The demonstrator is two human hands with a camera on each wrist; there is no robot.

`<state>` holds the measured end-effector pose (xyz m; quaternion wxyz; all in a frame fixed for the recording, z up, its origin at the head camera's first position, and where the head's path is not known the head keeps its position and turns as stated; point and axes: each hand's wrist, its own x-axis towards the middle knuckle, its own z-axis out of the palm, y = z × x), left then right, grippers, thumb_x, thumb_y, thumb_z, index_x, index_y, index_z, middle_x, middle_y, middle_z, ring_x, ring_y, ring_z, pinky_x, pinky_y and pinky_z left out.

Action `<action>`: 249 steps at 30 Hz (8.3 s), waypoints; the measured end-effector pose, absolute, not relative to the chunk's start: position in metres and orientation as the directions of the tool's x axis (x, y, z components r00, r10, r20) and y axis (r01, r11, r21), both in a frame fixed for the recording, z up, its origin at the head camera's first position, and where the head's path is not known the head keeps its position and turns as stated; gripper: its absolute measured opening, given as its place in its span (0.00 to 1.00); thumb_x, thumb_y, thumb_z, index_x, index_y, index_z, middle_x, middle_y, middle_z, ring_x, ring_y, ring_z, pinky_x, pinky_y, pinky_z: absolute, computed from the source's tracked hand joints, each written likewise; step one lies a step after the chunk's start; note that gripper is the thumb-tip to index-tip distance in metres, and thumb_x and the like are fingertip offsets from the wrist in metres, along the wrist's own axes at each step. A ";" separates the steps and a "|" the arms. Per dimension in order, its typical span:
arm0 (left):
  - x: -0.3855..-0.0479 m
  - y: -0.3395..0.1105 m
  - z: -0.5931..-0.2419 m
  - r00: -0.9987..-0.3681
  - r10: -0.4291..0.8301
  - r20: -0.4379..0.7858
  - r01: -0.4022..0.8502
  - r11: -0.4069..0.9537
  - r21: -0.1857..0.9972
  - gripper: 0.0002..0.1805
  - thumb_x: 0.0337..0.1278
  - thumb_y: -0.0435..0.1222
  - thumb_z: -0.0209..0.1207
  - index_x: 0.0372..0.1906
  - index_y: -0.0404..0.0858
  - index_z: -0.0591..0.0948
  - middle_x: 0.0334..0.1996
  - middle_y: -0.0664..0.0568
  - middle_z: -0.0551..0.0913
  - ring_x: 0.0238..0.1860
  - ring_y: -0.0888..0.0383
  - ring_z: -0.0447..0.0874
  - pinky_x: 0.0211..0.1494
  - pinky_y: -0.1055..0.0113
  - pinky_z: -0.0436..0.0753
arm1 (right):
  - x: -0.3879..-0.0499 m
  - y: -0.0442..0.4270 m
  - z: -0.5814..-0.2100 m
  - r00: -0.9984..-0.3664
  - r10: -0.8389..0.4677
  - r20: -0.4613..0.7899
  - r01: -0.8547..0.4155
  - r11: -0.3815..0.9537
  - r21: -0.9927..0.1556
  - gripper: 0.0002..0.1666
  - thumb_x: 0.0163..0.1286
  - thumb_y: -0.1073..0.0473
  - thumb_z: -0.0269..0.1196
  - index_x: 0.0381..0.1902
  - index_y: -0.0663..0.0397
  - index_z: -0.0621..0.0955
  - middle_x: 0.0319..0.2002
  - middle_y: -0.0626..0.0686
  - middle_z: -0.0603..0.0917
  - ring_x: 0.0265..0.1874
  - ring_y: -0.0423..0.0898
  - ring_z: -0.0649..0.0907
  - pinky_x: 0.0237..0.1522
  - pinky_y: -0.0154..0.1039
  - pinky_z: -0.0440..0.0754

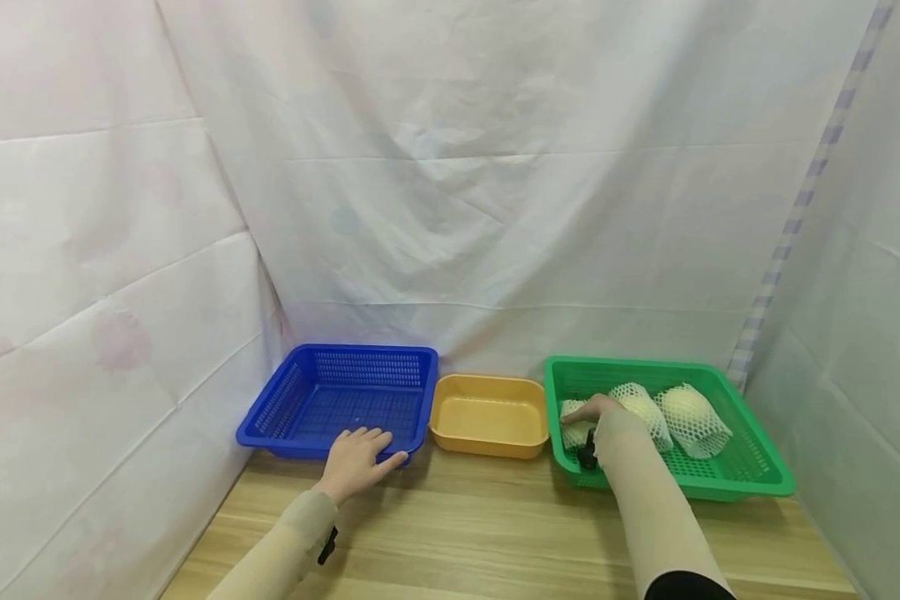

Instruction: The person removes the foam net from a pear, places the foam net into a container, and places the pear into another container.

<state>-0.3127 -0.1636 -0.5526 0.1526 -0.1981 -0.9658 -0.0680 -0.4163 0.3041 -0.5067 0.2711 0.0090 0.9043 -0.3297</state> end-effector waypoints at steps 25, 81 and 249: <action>-0.313 -0.163 -0.555 -0.868 0.368 0.333 0.411 0.909 0.069 0.30 0.60 0.63 0.52 0.51 0.44 0.83 0.45 0.51 0.84 0.44 0.48 0.80 0.51 0.44 0.74 | -0.418 0.309 -0.509 -0.872 -0.152 -0.465 0.194 0.766 -0.613 0.55 0.58 0.47 0.68 0.63 0.86 0.56 0.60 0.81 0.62 0.59 0.75 0.66 0.53 0.62 0.74; -0.309 -0.163 -0.548 -0.869 0.361 0.339 0.407 0.911 0.073 0.30 0.60 0.64 0.52 0.49 0.44 0.84 0.44 0.51 0.84 0.44 0.48 0.80 0.49 0.46 0.75 | -0.389 0.333 -0.457 -0.972 -0.117 -0.204 0.024 0.812 -0.583 0.50 0.59 0.41 0.67 0.58 0.81 0.66 0.55 0.78 0.69 0.49 0.68 0.75 0.42 0.58 0.78; -0.308 -0.164 -0.551 -0.862 0.344 0.373 0.400 0.913 0.083 0.31 0.59 0.67 0.49 0.47 0.47 0.83 0.43 0.53 0.84 0.43 0.49 0.80 0.54 0.42 0.72 | -0.260 0.153 -0.551 -0.873 -0.477 -0.105 -0.405 0.827 -0.390 0.46 0.38 0.41 0.75 0.55 0.53 0.75 0.43 0.49 0.76 0.39 0.48 0.78 0.44 0.56 0.76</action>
